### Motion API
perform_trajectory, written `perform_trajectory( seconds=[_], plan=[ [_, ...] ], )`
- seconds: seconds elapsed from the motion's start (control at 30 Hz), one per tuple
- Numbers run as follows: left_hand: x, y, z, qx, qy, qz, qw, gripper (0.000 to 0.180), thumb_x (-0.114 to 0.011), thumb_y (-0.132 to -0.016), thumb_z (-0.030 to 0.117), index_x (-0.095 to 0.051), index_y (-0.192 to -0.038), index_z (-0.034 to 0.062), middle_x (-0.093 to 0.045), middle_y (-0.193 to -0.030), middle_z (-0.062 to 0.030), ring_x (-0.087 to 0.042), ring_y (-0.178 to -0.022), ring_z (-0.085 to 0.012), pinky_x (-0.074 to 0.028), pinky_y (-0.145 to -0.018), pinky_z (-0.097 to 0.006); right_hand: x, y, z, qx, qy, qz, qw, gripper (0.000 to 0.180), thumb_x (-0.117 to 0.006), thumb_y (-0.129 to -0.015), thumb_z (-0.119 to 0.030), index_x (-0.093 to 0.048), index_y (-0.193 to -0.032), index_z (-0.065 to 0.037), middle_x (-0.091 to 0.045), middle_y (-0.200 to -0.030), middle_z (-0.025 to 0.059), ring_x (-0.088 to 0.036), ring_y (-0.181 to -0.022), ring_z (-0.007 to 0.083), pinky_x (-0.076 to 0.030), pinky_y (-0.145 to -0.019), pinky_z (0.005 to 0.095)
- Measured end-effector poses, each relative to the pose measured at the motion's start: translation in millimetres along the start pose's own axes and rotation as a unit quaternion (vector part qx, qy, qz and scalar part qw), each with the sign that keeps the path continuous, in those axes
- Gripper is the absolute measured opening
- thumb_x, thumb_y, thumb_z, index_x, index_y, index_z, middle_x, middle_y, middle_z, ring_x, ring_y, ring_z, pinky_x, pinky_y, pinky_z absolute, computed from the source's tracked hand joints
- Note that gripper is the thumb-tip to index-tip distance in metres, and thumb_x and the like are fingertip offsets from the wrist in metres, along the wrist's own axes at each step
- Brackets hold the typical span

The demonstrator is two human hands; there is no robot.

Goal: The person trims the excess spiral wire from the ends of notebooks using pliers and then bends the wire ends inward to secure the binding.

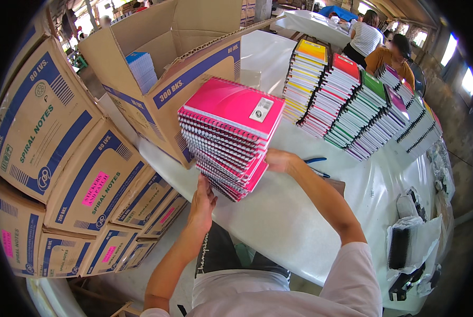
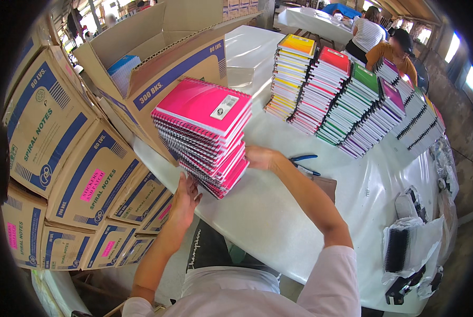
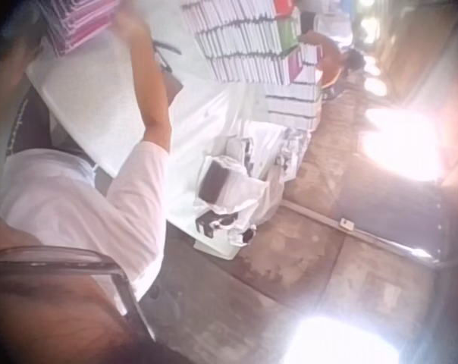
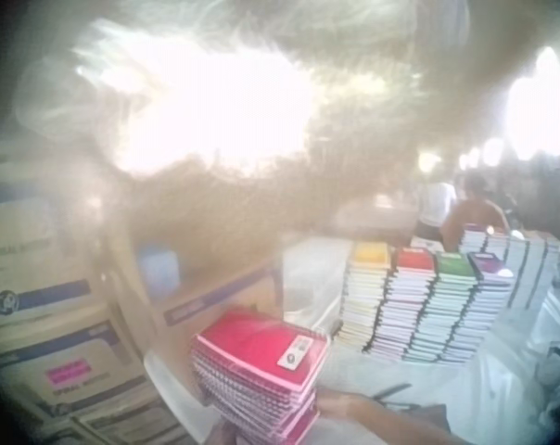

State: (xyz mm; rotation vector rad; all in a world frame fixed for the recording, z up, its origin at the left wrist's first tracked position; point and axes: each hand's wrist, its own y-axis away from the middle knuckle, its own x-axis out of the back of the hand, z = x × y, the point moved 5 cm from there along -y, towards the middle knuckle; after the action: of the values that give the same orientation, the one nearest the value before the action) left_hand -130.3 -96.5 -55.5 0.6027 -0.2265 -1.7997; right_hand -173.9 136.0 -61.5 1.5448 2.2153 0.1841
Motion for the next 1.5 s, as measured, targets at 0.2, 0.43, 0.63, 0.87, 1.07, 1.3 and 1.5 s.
perform_trajectory(
  seconds=[0.2,0.43,0.63,0.87,1.07,1.3,1.5],
  plan=[
    [-15,-39,41,0.036,-0.131,-0.132,0.982,0.076,-0.037,-0.095,0.064,-0.036,-0.146,0.0075,-0.049,-0.140,-0.0117,-0.042,-0.132,-0.0246,-0.030,-0.109,-0.043,-60,57,40,0.131,-0.115,0.187,0.967,0.059,-0.045,-0.102,-0.040,-0.029,-0.147,-0.005,-0.041,-0.143,0.0128,-0.037,-0.134,0.0212,-0.029,-0.113,0.0377],
    [-14,-88,52,0.038,-0.234,-0.288,0.928,0.064,-0.041,-0.097,0.054,-0.046,-0.140,0.0060,-0.059,-0.129,-0.0104,-0.052,-0.122,-0.0214,-0.037,-0.104,-0.037,-137,95,74,0.222,0.040,0.441,0.869,0.072,-0.044,-0.102,-0.040,-0.011,-0.149,0.004,-0.023,-0.141,0.0246,-0.030,-0.134,0.0333,-0.030,-0.112,0.0414],
    [-22,-99,60,0.038,-0.273,-0.313,0.909,0.060,-0.043,-0.098,0.049,-0.047,-0.138,0.0052,-0.059,-0.129,-0.0103,-0.052,-0.122,-0.0209,-0.038,-0.103,-0.036,-160,86,83,0.303,0.095,0.526,0.789,0.071,-0.055,-0.099,-0.025,-0.013,-0.148,0.004,-0.023,-0.139,0.0251,-0.034,-0.130,0.0348,-0.036,-0.110,0.0424],
    [-4,-88,76,0.019,-0.294,-0.296,0.909,0.057,-0.046,-0.098,0.045,-0.049,-0.137,0.0043,-0.059,-0.129,-0.0102,-0.053,-0.121,-0.0204,-0.038,-0.103,-0.035,-133,102,86,0.297,0.139,0.525,0.785,0.030,-0.060,-0.089,0.002,-0.040,-0.111,0.004,-0.047,-0.104,0.0207,-0.053,-0.091,0.0356,-0.046,-0.083,0.0457],
    [-16,-90,76,-0.005,-0.310,-0.299,0.903,0.053,-0.048,-0.098,0.040,-0.050,-0.136,0.0036,-0.059,-0.129,-0.0102,-0.053,-0.121,-0.0199,-0.039,-0.102,-0.034,-102,89,77,0.257,0.227,0.604,0.720,0.023,-0.052,-0.089,0.009,-0.036,-0.103,0.001,-0.050,-0.086,0.0125,-0.055,-0.080,0.0230,-0.047,-0.073,0.0352],
    [-13,-61,101,-0.092,-0.330,-0.271,0.900,0.050,-0.050,-0.098,0.036,-0.052,-0.135,0.0027,-0.060,-0.129,-0.0101,-0.053,-0.120,-0.0194,-0.039,-0.101,-0.033,-47,98,90,0.234,0.175,0.383,0.876,0.014,-0.055,-0.077,0.012,-0.053,-0.088,0.003,-0.058,-0.072,0.0087,-0.060,-0.071,0.0156,-0.051,-0.063,0.0344],
    [-10,-14,170,-0.260,-0.397,-0.201,0.857,0.046,-0.053,-0.098,0.031,-0.053,-0.134,0.0020,-0.060,-0.129,-0.0100,-0.054,-0.120,-0.0189,-0.040,-0.101,-0.032,41,190,20,0.146,0.550,0.591,0.571,0.029,-0.071,-0.074,-0.003,-0.063,-0.102,-0.001,-0.065,-0.107,0.0142,-0.064,-0.098,0.0278,-0.052,-0.082,0.0421]
  ],
)
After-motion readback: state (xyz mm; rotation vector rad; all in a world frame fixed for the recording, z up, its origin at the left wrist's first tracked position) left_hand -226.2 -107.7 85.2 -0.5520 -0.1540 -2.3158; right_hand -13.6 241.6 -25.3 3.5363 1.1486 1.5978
